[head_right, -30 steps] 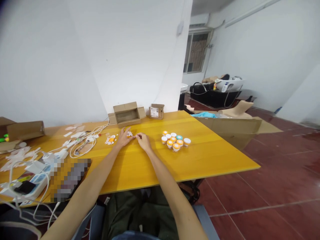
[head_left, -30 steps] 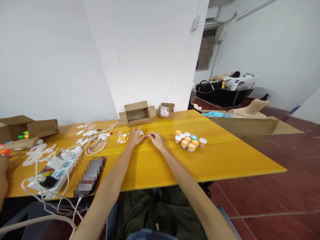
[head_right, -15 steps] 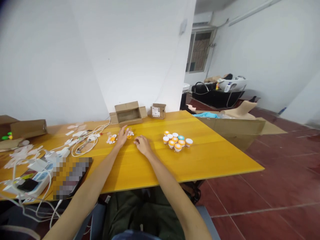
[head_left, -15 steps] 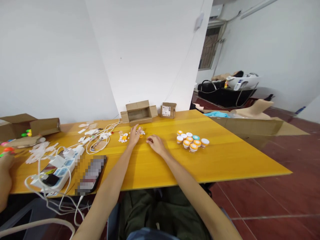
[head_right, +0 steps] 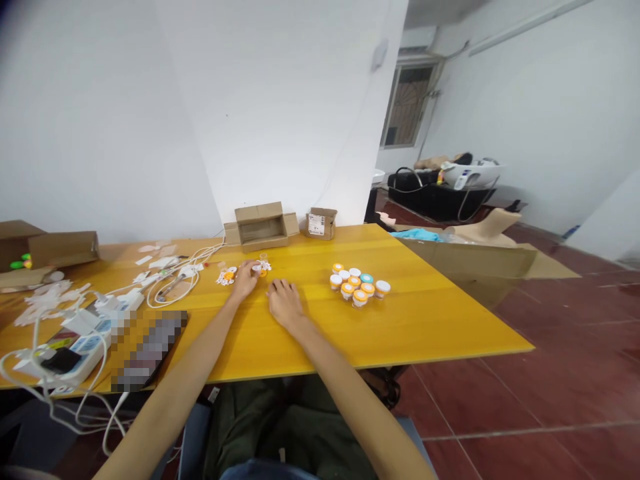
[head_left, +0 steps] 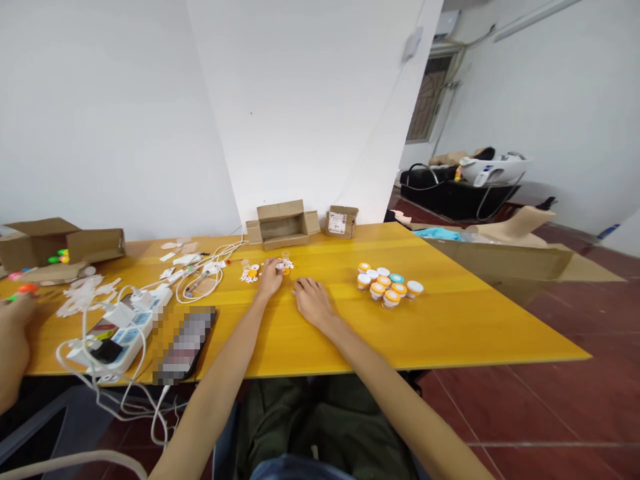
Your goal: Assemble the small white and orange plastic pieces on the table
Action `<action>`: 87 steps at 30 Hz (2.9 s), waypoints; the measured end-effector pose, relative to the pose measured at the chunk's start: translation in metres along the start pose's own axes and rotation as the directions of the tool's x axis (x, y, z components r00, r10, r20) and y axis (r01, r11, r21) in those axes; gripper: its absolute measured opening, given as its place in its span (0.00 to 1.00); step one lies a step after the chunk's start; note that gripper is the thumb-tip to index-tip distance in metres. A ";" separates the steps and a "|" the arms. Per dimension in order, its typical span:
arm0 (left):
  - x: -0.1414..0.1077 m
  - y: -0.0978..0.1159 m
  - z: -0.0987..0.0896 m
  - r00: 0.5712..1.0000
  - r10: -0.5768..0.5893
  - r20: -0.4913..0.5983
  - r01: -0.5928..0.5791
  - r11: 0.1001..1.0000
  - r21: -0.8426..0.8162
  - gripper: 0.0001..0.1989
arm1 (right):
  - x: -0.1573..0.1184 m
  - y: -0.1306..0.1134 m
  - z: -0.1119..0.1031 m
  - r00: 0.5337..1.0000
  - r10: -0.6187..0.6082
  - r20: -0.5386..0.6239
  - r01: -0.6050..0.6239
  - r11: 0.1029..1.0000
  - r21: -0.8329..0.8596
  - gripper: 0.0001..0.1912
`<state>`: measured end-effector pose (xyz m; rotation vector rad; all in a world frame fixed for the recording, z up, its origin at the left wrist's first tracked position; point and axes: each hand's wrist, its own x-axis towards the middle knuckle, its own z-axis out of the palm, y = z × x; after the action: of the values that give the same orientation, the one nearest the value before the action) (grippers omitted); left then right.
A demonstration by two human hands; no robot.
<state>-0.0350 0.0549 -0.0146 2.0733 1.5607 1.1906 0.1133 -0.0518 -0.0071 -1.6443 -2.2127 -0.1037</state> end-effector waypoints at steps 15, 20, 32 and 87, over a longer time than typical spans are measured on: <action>-0.001 -0.002 0.006 0.996 0.032 0.081 -0.038 0.997 0.072 0.15 | 0.024 0.009 0.009 1.000 0.013 0.017 -0.014 0.998 0.056 0.21; -0.002 -0.001 0.009 0.995 0.045 0.087 -0.055 0.991 0.120 0.16 | 0.023 0.010 0.014 1.000 0.011 -0.012 -0.010 0.997 0.080 0.22; -0.004 0.003 0.005 0.992 0.046 0.117 -0.059 0.992 0.112 0.15 | 0.030 0.013 0.000 0.997 0.056 0.056 -0.061 0.994 0.087 0.20; -0.003 -0.002 0.005 0.993 0.080 0.091 -0.082 0.996 0.019 0.18 | 0.054 0.024 -0.001 0.992 0.020 0.124 -0.028 0.998 0.060 0.23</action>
<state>-0.0334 0.0546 -0.0201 2.1924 1.4695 1.0946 0.1224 0.0047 0.0082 -1.6849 -2.2611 0.0746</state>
